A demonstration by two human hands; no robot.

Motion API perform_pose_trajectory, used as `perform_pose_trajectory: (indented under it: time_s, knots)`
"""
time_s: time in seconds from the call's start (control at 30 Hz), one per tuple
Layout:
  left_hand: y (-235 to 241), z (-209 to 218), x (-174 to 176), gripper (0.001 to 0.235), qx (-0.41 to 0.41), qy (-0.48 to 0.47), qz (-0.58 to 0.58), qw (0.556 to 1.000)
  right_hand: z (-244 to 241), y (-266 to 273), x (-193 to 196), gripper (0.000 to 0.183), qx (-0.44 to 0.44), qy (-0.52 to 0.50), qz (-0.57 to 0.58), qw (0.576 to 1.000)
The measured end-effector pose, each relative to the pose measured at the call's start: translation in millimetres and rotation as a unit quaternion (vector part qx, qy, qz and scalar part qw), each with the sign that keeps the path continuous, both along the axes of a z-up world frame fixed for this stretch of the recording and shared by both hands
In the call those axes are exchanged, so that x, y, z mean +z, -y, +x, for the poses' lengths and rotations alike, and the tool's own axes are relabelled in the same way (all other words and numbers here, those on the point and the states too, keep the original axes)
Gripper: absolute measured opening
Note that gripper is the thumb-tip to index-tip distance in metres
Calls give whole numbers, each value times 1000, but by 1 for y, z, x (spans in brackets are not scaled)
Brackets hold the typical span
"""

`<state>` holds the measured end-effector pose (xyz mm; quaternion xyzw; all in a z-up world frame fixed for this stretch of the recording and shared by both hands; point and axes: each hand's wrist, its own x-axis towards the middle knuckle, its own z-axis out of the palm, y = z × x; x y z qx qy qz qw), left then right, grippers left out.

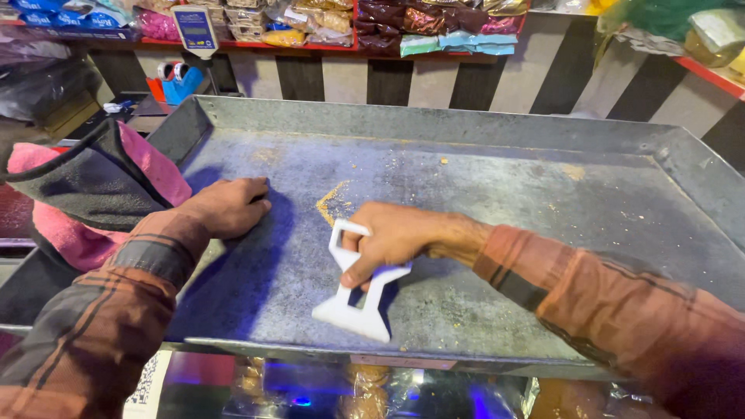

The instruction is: The person scrapes crumbs and debris from a metal tray using a plastic scraper and then wipes the tray surface with a pink cloth.

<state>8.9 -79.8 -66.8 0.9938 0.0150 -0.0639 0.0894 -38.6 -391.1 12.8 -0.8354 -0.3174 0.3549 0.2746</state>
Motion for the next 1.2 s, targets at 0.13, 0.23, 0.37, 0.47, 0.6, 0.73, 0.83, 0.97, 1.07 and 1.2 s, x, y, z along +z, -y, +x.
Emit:
perform_pose_trajectory:
  time_s: [0.13,0.23,0.37,0.47,0.6,0.73,0.83,0.97,1.07,1.2]
  knots:
    - [-9,12,-10,60,-12,1,2,1000,38,12,20,21,-101,93,-17,990]
    - [-10,12,-14,59,-18,15,8,1000,67,27,20,16,-154,183,-27,971]
    - [-8,11,-9,59,-18,17,11,1000,29,44,42,22,-100,84,16,991]
    - [-8,13,-7,59,-25,8,10,1000,-10,65,40,27,-39,-24,-16,999]
    - [-3,10,-5,58,-18,11,32,999,-27,94,17,25,-5,-124,-57,991]
    - [0,11,-5,59,-26,12,39,999,8,113,11,25,-33,-59,-39,997]
    - [3,6,-3,61,-14,2,30,999,35,119,24,23,-68,62,0,996]
    - [12,-2,8,53,-42,-2,51,998,46,122,27,24,-55,152,1,987]
    - [15,-8,14,44,-75,-1,59,995,18,119,39,21,-16,152,-12,988]
    - [16,-10,17,31,-67,-3,50,996,-40,122,52,22,100,47,-9,994]
